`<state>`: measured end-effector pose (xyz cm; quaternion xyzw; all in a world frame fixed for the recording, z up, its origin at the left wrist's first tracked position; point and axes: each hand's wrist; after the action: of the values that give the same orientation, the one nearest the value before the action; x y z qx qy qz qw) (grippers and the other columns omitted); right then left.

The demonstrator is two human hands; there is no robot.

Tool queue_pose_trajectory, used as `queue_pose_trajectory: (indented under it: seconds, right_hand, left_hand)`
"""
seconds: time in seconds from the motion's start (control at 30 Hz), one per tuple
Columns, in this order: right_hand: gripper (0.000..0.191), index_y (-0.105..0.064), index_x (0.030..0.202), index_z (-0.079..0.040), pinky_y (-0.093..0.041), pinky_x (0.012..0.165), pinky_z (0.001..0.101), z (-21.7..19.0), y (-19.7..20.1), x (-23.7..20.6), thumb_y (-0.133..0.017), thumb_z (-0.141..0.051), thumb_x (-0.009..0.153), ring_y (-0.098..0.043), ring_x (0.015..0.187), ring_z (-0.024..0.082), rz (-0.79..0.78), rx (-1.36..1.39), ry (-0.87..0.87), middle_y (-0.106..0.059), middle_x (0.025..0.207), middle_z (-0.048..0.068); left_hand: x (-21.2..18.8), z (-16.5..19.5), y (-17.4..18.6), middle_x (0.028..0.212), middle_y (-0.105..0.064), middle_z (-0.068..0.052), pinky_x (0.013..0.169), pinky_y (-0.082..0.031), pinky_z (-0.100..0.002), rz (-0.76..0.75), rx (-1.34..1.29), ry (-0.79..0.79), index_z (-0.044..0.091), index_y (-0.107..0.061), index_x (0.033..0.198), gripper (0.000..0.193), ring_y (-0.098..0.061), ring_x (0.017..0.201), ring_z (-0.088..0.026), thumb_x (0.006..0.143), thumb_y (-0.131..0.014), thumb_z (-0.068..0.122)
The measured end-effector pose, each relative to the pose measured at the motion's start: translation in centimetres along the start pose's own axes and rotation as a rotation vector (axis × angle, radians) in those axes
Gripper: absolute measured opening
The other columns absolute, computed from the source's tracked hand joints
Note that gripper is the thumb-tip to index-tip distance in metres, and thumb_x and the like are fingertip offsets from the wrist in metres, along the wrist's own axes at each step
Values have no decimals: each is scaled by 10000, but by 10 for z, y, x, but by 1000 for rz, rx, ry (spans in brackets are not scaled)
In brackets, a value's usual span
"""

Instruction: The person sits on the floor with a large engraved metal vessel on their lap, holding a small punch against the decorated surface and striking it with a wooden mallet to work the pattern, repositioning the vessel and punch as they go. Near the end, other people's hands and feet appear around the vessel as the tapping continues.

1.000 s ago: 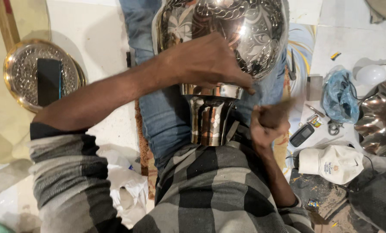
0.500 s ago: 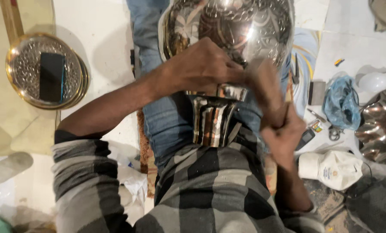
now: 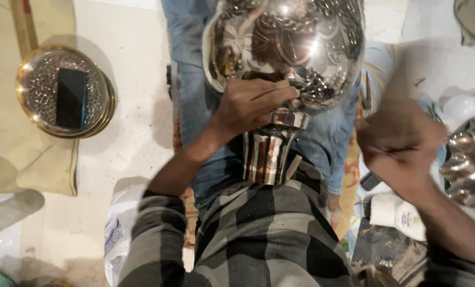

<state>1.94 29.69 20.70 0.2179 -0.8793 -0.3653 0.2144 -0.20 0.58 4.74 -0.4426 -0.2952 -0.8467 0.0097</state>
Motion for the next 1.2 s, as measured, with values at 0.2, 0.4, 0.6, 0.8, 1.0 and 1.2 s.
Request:
queue_pose_trajectory:
  seconds: [0.2,0.4,0.6,0.8,1.0,1.2]
  right_hand:
    - [291,-632,923,-31,-414,397,368,-30,16,46,-767,-166,704,-547,446,194,-322,-685,4,-588,583,66]
    - [249,-552,929,-122,-370,327,316,-56,16,70,-712,-291,843,-460,420,127,-595,-968,42,-545,603,-4]
    - [119,-563,874,-116,-351,347,332,-78,11,84,-673,-161,865,-433,417,129,-457,-802,178,-518,582,-4]
    - [91,-605,833,-76,-392,435,326,-49,2,84,-685,-74,788,-485,473,141,-387,-365,50,-577,591,37]
    - [226,-672,906,-17,-470,563,268,-3,-48,48,-777,-21,707,-574,611,101,-6,282,-163,-668,765,33]
    - [236,-668,927,-15,-495,693,245,10,-96,-5,-849,0,775,-605,744,61,187,414,-375,-683,826,11]
  left_hand:
    - [-25,26,-8,1086,-750,-83,973,-607,-461,295,9,202,126,-668,1188,275,-737,1063,-252,986,-634,310]
    - [-32,41,-25,1068,-732,-82,918,-607,-392,417,-180,292,93,-672,1188,248,-717,1003,-211,988,-671,239]
    - [-30,55,-34,1049,-715,-82,863,-606,-322,501,-553,446,61,-677,1188,228,-697,943,-169,989,-708,168]
    - [-14,49,-16,943,-729,-61,725,-606,-254,710,-706,556,54,-702,1154,184,-688,789,-108,973,-713,89]
    - [15,35,17,1039,-764,-60,755,-662,-298,316,-601,358,93,-732,1160,219,-759,854,-146,984,-636,6]
    - [36,16,36,1048,-810,-69,648,-643,-303,-147,-173,76,99,-755,1158,304,-754,746,-141,910,-669,-55]
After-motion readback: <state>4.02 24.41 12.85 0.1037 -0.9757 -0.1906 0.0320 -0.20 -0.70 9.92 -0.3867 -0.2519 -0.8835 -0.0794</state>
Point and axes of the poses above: each hand's wrist, its own x-axis towards the middle knuckle, its own y-axis out of the back of the hand, z = x × y
